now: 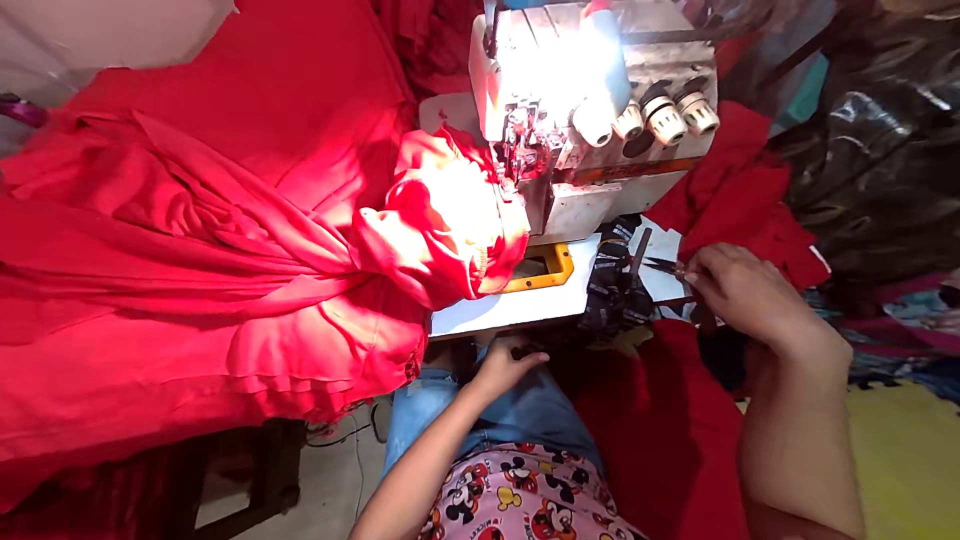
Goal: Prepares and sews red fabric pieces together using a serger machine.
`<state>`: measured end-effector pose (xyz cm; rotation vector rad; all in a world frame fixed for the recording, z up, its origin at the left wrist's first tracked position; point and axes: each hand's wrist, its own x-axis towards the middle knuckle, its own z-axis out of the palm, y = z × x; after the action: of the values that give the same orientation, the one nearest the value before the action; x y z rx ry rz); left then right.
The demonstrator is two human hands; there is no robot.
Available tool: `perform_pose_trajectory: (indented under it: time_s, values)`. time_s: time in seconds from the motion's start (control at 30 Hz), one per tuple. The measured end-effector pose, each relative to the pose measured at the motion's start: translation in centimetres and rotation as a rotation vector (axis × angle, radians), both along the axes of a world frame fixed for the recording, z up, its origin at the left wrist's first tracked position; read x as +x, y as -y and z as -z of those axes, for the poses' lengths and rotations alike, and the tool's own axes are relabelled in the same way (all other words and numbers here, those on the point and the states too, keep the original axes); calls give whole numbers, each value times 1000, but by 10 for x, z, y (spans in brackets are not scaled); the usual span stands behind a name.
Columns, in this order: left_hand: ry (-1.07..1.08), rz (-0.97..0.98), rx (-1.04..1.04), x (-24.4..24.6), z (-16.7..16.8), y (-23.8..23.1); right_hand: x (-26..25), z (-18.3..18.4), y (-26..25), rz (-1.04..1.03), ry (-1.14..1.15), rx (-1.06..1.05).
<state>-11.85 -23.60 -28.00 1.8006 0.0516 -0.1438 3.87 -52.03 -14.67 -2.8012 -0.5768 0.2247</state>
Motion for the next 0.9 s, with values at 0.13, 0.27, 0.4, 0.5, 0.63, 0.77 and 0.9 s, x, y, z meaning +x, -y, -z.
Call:
perform_pose_trajectory:
  time_s: [0.13, 0.27, 0.4, 0.5, 0.63, 0.77, 0.9]
  values:
    - [11, 83, -34, -4, -9, -3, 1, -3, 2, 93, 112, 180]
    - [-94, 144, -117, -8, -22, -1, -8, 5, -23, 59, 177, 440]
    - [-127, 137, -197, -14, -31, 2, -20, 23, -55, 58, 92, 570]
    - [-96, 169, -214, -17, -39, -1, -26, 34, -77, 141, 100, 571]
    - [-110, 291, -324, -15, -49, -8, -24, 34, -95, 260, 126, 463]
    - [-222, 384, -600, -11, -66, -9, -27, 32, -94, 268, 166, 485]
    - [-148, 473, -750, -8, -69, -10, -48, 29, -75, 151, 161, 659]
